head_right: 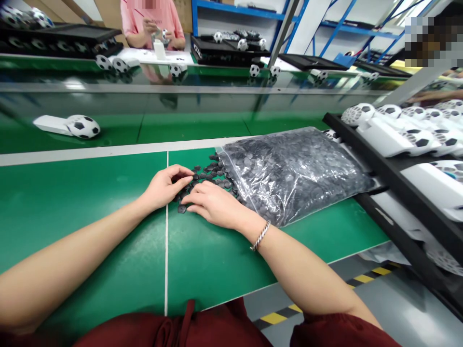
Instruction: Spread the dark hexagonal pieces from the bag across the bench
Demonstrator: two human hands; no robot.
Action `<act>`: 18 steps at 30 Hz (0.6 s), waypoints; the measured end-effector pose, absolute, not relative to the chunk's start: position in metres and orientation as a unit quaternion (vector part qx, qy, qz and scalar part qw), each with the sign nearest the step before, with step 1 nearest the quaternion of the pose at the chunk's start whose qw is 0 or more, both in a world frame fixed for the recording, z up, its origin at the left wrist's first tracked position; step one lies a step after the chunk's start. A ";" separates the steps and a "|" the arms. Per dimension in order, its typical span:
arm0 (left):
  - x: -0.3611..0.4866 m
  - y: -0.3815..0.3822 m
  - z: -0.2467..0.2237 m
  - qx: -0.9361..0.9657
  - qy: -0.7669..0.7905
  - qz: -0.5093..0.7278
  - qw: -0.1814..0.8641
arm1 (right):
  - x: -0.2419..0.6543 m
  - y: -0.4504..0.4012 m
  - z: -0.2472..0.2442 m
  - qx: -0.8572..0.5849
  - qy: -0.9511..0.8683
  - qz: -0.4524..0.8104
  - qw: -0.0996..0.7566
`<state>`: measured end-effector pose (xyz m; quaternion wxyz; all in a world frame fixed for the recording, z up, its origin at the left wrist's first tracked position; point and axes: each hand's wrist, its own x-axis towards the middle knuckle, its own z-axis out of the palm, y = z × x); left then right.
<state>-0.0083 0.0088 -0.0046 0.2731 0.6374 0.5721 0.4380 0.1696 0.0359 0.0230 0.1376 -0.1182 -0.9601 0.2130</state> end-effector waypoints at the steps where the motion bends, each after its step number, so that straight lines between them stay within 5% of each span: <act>1: -0.008 0.009 -0.005 0.639 0.572 0.437 0.272 | 0.169 0.035 0.022 -0.114 -0.962 0.209 0.132; 14: -0.009 0.004 0.005 0.638 0.606 0.408 0.245 | 0.170 0.041 0.019 -0.159 -0.959 0.185 0.141; 18: -0.020 -0.016 0.014 0.675 0.637 0.306 0.211 | 0.171 0.044 0.016 -0.181 -0.953 0.171 0.175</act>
